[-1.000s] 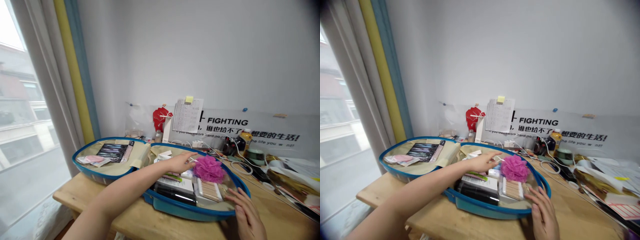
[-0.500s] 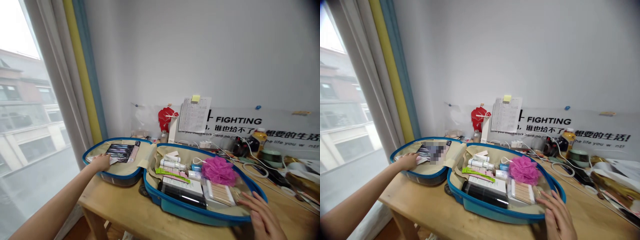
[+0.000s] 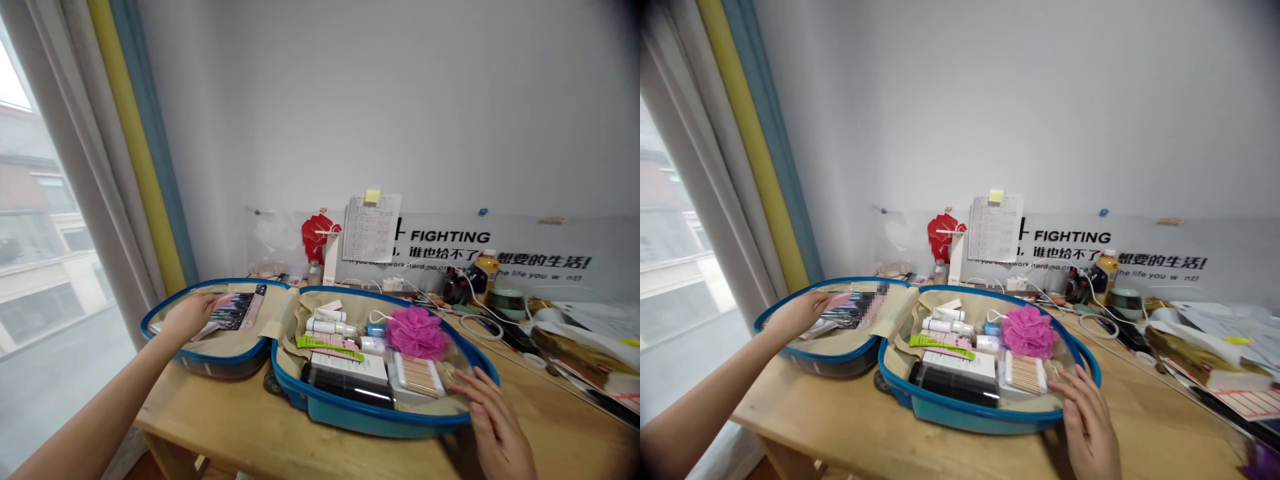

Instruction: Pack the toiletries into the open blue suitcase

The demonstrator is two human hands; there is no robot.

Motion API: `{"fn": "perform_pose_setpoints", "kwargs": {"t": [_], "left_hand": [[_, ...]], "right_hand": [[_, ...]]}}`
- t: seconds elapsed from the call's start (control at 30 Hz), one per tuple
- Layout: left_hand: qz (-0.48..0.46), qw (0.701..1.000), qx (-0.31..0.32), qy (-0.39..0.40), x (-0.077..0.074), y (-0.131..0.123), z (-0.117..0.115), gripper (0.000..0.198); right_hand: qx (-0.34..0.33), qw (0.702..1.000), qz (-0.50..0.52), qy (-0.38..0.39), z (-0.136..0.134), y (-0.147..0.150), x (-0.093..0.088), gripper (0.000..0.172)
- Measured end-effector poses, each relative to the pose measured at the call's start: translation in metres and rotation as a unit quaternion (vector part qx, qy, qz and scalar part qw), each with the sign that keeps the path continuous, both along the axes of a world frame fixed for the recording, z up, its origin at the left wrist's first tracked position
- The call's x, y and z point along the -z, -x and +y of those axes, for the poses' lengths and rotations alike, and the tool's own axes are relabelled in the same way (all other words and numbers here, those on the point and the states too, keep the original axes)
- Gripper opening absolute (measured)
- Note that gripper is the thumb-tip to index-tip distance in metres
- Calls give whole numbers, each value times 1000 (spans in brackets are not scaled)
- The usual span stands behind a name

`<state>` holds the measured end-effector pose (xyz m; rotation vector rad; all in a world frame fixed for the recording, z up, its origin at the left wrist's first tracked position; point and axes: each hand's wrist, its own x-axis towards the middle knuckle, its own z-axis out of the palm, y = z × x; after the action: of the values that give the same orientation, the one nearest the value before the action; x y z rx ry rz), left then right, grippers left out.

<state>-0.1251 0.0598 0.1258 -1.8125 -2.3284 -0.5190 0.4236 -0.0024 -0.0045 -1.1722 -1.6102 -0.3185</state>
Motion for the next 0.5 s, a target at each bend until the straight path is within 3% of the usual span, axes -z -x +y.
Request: {"fn": "perform_pose_setpoints", "kwargs": {"t": [0.13,0.23,0.37,0.5], "left_hand": [[52,992,109,-47,-27,-70,-12,40],[96,980,171,-27,-40,-131,-24,40],[122,958,256,48,-43,-200,-36,40],[100,928,323,158,-38,-245,-47,45]], "right_hand": [[-3,1000,10,-8,2,0,3,39],[0,1000,1,-17,3,0,4,39],[5,1000,-12,-28,2,0,3,38],[7,999,-18,-31,2,0,3,39]]}}
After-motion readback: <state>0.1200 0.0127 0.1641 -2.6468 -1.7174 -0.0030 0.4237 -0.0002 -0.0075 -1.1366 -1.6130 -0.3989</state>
